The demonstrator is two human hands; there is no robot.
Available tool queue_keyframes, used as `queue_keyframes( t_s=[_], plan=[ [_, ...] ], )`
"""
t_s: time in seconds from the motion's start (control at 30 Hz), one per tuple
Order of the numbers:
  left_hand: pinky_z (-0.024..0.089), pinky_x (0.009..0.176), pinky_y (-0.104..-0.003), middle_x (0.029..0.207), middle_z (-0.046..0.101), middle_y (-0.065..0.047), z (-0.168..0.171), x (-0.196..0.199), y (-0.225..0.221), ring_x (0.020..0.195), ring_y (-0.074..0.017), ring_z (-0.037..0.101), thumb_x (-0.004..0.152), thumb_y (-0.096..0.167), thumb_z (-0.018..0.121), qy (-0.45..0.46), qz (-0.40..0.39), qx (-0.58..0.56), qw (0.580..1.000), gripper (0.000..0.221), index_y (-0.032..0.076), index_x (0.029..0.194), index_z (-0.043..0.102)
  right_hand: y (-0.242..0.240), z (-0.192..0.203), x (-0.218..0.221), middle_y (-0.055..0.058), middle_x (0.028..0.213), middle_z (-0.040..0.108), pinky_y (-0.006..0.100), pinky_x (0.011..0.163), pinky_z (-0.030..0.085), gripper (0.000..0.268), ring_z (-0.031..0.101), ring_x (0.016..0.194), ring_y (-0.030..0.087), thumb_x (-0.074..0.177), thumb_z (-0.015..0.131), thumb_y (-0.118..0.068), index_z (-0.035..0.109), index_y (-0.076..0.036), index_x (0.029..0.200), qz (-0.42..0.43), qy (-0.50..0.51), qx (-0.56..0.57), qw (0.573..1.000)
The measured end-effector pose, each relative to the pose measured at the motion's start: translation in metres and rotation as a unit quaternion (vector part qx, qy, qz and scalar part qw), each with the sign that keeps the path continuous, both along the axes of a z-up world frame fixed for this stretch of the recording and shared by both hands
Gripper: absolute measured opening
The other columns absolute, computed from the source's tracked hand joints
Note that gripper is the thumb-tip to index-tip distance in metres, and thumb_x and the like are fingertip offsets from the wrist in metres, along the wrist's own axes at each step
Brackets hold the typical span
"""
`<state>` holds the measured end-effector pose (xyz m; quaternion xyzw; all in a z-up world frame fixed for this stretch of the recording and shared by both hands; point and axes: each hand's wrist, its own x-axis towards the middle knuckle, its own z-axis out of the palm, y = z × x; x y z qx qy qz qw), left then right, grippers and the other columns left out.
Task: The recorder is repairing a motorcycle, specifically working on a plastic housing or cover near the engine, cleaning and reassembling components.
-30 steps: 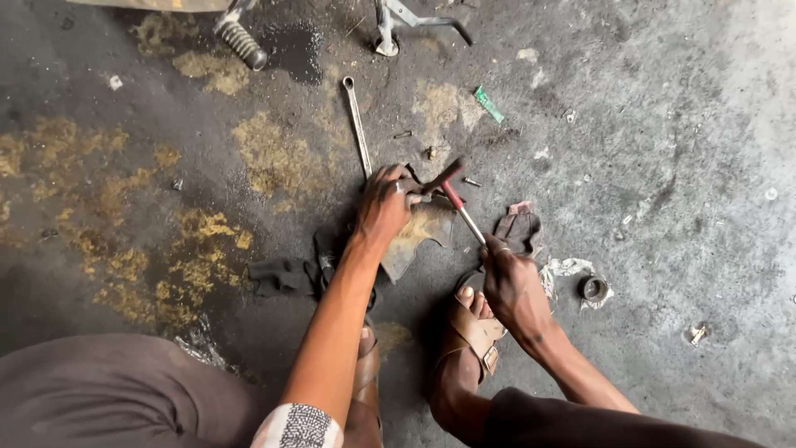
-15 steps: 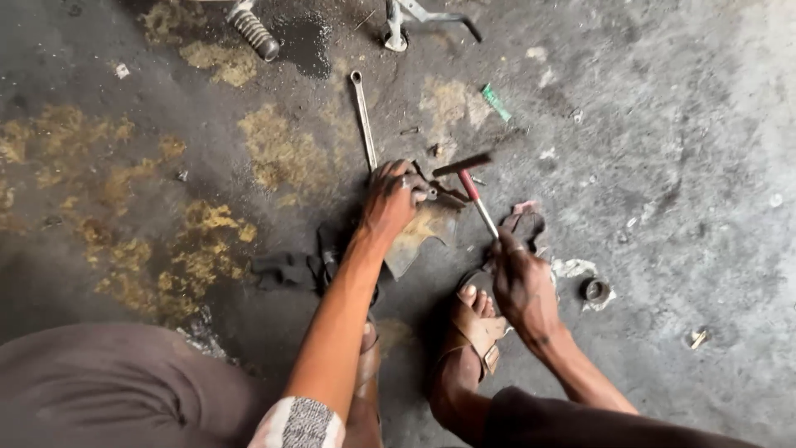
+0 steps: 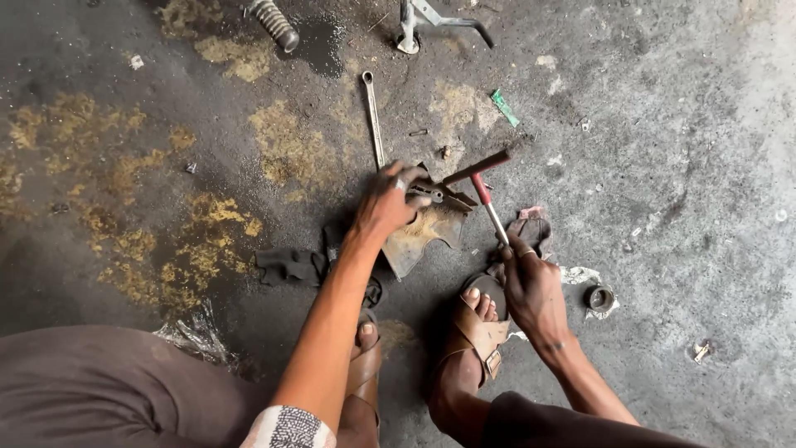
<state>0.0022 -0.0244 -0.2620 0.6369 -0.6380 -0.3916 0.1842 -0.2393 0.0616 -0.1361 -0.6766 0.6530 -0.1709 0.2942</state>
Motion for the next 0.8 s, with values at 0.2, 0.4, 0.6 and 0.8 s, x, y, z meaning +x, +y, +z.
queue_keyframes(
  t_s=[0.2,0.4,0.6,0.8],
  plan=[
    [0.054,0.061,-0.026,0.102,0.077,-0.008,0.007,0.034,-0.009,0.076,-0.0138,0.069,0.091,0.019,0.071,-0.021,0.064,-0.001,0.998,0.021,0.015,0.112,0.073,0.005,0.0,-0.007,0.008,0.051,0.058,0.032,0.026,0.029,0.035,0.039,0.031,0.011,0.106,0.047,-0.019,0.064,-0.001,0.132,-0.06,0.028,0.037,0.997],
    [0.042,0.055,-0.024,0.089,0.074,-0.005,0.016,0.054,-0.009,0.061,-0.0074,0.056,0.087,0.029,0.081,-0.024,0.086,0.242,0.966,0.022,0.013,0.101,0.075,0.013,0.006,-0.002,0.002,0.064,0.064,0.029,0.03,0.035,0.034,0.046,0.039,0.008,0.104,0.048,-0.016,0.067,-0.002,0.128,-0.002,-0.075,0.04,0.996],
    [0.041,0.051,-0.029,0.075,0.065,-0.008,-0.004,0.043,-0.002,0.057,-0.0148,0.05,0.086,0.016,0.078,0.0,0.108,0.249,0.963,0.021,0.008,0.101,0.067,0.022,-0.004,0.01,0.005,0.053,0.061,0.031,0.033,0.042,0.035,0.052,0.037,0.013,0.103,0.051,-0.019,0.064,-0.003,0.13,0.109,-0.016,0.074,0.991],
    [0.052,0.05,-0.031,0.068,0.06,-0.009,-0.024,0.034,-0.009,0.052,-0.015,0.055,0.088,0.001,0.067,-0.076,0.085,0.222,0.968,0.005,0.004,0.091,0.064,0.027,-0.012,0.013,0.007,0.05,0.059,0.035,0.035,0.043,0.036,0.053,0.036,0.016,0.101,0.053,-0.016,0.063,0.0,0.131,0.165,-0.03,0.055,0.984]
  ],
)
